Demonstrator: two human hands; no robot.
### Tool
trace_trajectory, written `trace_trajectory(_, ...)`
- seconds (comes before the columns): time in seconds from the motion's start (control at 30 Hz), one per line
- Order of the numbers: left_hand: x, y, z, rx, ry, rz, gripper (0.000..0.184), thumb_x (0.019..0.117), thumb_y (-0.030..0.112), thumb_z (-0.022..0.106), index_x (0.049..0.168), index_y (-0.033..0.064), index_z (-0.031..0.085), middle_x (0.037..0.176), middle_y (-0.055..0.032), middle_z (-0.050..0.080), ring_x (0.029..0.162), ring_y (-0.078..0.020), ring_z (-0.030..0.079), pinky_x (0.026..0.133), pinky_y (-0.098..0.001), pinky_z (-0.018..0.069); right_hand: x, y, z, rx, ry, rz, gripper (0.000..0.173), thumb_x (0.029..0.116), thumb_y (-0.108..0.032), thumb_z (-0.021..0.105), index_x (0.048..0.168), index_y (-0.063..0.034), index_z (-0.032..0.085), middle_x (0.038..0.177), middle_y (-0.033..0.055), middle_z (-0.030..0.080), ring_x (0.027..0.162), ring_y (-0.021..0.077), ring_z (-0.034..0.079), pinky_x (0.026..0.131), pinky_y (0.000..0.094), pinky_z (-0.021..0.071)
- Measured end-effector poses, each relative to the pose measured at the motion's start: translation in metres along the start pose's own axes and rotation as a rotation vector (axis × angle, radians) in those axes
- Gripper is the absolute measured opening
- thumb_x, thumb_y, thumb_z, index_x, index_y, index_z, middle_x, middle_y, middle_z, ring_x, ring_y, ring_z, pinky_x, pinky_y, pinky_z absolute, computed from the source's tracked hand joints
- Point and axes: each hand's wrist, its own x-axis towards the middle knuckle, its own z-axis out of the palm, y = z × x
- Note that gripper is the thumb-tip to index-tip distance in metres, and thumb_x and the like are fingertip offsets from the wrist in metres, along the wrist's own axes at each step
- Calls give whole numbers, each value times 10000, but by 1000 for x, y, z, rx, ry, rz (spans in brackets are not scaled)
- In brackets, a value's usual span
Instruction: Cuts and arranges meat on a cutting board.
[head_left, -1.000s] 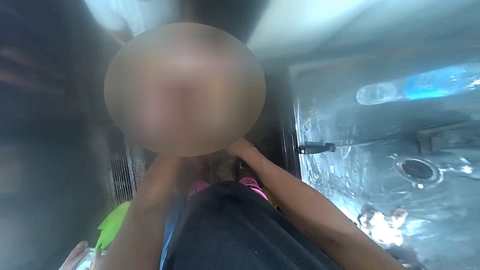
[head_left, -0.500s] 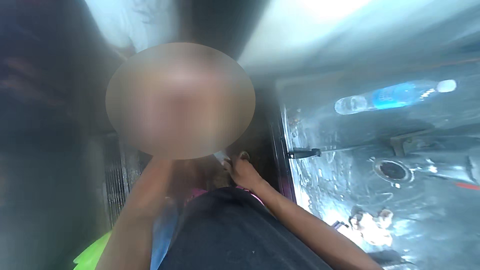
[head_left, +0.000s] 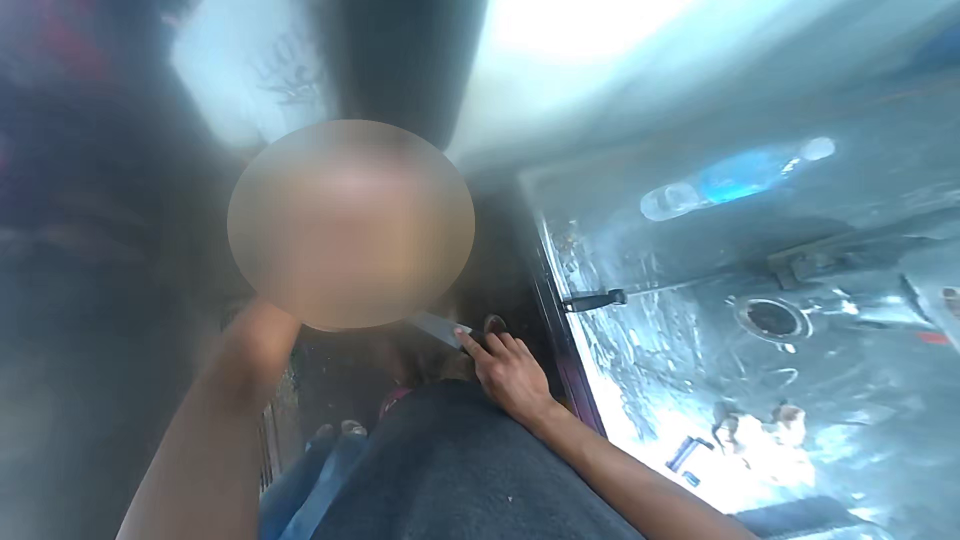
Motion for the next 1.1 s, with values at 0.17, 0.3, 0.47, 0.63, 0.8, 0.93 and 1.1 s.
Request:
trace_trajectory(0.17, -36, 40, -39, -171, 190, -163, 208, 969, 289, 714, 1077, 113, 730, 956, -108, 722, 852, -257, 701, 797, -530, 579, -32, 24, 3, 240, -211, 269, 685, 921, -217, 634, 1573, -130, 442, 1183, 184, 702, 1038, 367, 703, 876, 519, 580)
trace_trajectory(0.3, -45, 67, -31, -568, 437, -272, 211, 993, 188, 689, 1125, 23, 677, 904, -111, 717, 692, -182, 696, 671, -368, 615, -34, 33, 5, 578, -217, 549, 627, 947, -249, 621, 1524, -100, 429, 1033, 168, 723, 853, 318, 727, 778, 533, 592)
trace_trajectory(0.47, -52, 48, 70, -712, 564, -521, 338, 1034, 299, 615, 1275, 64, 651, 1022, -126, 732, 814, -223, 730, 758, -438, 629, 5, 40, 10, 808, -198, 455, 435, 1046, -349, 557, 1358, -47, 532, 918, 113, 694, 781, 223, 700, 772, 452, 602)
trace_trajectory(0.63, -74, 36, 86, -380, 610, -666, 334, 1059, 259, 550, 1282, 32, 654, 1171, -181, 706, 1057, -316, 703, 953, -547, 560, 89, 15, -5, 777, -499, 585, 568, 1039, -580, 498, 1108, -36, 645, 865, 140, 647, 712, 270, 657, 698, 495, 569)
trace_trajectory(0.8, -12, 32, 64, -238, 844, -501, 461, 1054, 191, 503, 1472, -2, 497, 1441, -254, 544, 1334, -376, 547, 1125, -516, 446, 167, 0, 4, 547, -608, 554, 595, 1049, -569, 483, 1173, -16, 665, 1052, 221, 695, 960, 363, 699, 865, 568, 554)
trace_trajectory(0.93, 47, 1, 113, 111, 733, -494, 762, 1053, 593, 339, 1641, 117, 249, 1709, -205, 145, 1577, -412, 125, 1248, -640, 109, 163, -1, 14, 413, -674, 557, 674, 1054, -627, 379, 1188, -20, 640, 1115, 225, 688, 1049, 373, 694, 892, 577, 551)
trace_trajectory(1.1, 55, -3, 132, 246, 697, -525, 828, 1003, 726, 223, 1653, 214, 236, 1734, -136, 88, 1588, -403, 62, 1216, -710, 64, 126, -1, 8, 443, -751, 597, 734, 1034, -677, 365, 1133, 0, 630, 1028, 212, 678, 979, 357, 702, 853, 556, 566)
